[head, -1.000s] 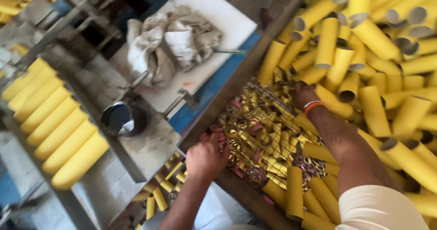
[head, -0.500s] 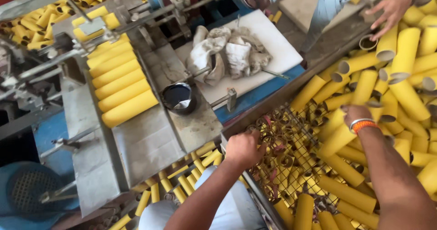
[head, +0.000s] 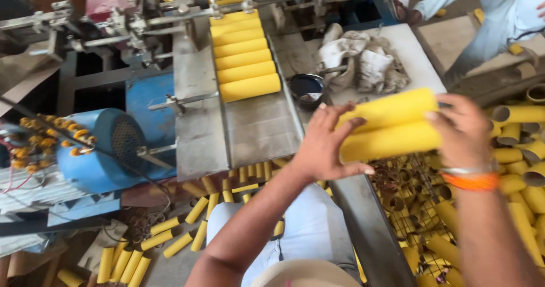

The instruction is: The person repeatedly picks yellow cylindrical objects from a pile and places them onto a conveyor belt. The person handles the cylinders one at a time, moving them from a large bin to the machine's feed area.

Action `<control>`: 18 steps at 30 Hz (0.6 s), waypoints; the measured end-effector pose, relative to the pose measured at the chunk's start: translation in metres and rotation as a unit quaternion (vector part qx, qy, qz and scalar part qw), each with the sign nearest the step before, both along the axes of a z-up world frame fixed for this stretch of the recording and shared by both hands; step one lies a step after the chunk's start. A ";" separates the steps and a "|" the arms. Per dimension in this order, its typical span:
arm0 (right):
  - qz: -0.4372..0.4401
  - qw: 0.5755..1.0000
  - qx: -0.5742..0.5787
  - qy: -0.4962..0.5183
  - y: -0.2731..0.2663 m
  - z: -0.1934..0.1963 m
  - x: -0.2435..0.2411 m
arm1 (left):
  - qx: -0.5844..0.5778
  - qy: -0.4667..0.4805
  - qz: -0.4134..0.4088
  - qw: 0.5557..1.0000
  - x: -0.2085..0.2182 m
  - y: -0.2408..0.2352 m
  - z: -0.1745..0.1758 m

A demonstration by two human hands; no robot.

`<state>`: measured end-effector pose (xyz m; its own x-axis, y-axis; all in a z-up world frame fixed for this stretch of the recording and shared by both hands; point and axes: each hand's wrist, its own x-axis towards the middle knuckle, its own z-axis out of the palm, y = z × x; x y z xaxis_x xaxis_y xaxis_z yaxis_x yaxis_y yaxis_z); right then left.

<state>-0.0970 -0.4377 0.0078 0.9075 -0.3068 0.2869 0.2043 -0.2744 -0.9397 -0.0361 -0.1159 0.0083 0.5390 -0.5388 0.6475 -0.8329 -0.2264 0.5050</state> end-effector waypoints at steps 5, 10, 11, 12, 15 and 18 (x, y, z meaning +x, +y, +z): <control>0.067 0.992 0.106 -0.025 0.150 -0.084 0.137 | 0.202 -0.023 0.164 0.965 0.058 0.061 -0.020; 0.066 0.964 -0.248 0.069 0.253 -0.113 0.165 | 0.293 0.041 0.210 0.932 0.105 0.143 -0.080; 0.080 0.938 -0.337 0.026 0.257 -0.109 0.161 | 0.299 0.011 0.209 0.931 0.112 0.151 -0.088; 0.051 0.952 -0.301 -0.030 0.259 -0.105 0.149 | 0.381 0.073 0.213 0.897 0.116 0.153 -0.095; -0.016 0.955 -0.286 -0.080 0.230 -0.095 0.108 | 0.384 -0.015 0.237 0.892 0.123 0.159 -0.105; -0.057 0.962 -0.265 -0.015 0.157 -0.095 0.058 | 0.422 -0.008 0.254 0.870 0.122 0.165 -0.100</control>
<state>-0.0386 -0.2807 -0.0868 0.8656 -0.2067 0.4561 0.1693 -0.7363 -0.6551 0.0860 0.0489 -0.0916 0.8411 -0.5209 0.1460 -0.5224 -0.8521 -0.0305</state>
